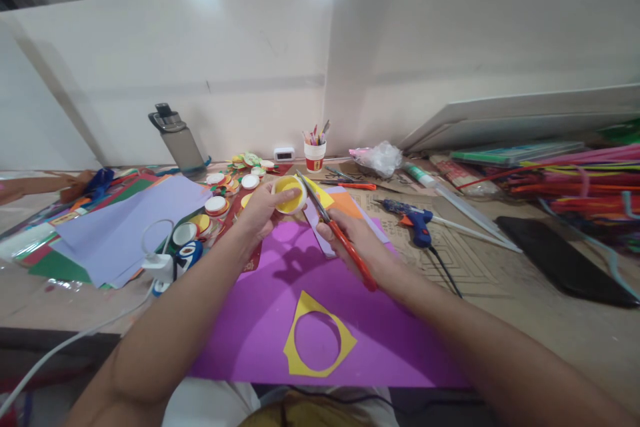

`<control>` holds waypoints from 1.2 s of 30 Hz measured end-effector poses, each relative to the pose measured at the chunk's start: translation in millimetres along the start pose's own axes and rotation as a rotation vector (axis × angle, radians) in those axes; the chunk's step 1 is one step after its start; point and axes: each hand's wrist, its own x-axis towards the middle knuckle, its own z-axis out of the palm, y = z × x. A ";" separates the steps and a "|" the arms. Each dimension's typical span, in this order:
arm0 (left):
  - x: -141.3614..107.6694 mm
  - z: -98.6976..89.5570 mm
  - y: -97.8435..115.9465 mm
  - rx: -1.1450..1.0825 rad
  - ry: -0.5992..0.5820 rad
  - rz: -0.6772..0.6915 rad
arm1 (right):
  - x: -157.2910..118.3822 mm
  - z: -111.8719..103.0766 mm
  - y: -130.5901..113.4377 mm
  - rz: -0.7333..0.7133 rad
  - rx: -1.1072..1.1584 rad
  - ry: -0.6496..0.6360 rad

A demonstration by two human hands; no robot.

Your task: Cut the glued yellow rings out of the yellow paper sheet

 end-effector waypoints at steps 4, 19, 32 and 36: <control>2.3 -2.0 0.9 -0.019 0.073 0.034 | -1.7 0.7 -1.9 0.028 0.013 -0.026; -2.0 -0.5 0.8 0.051 -0.072 -0.027 | 2.6 -0.8 4.0 0.018 0.026 -0.087; -0.2 -5.5 3.1 0.148 -0.138 -0.034 | 2.5 -1.9 -0.4 0.040 0.004 -0.076; 0.8 -6.7 2.8 0.147 -0.139 -0.045 | 0.7 -0.6 -0.4 0.061 0.004 -0.066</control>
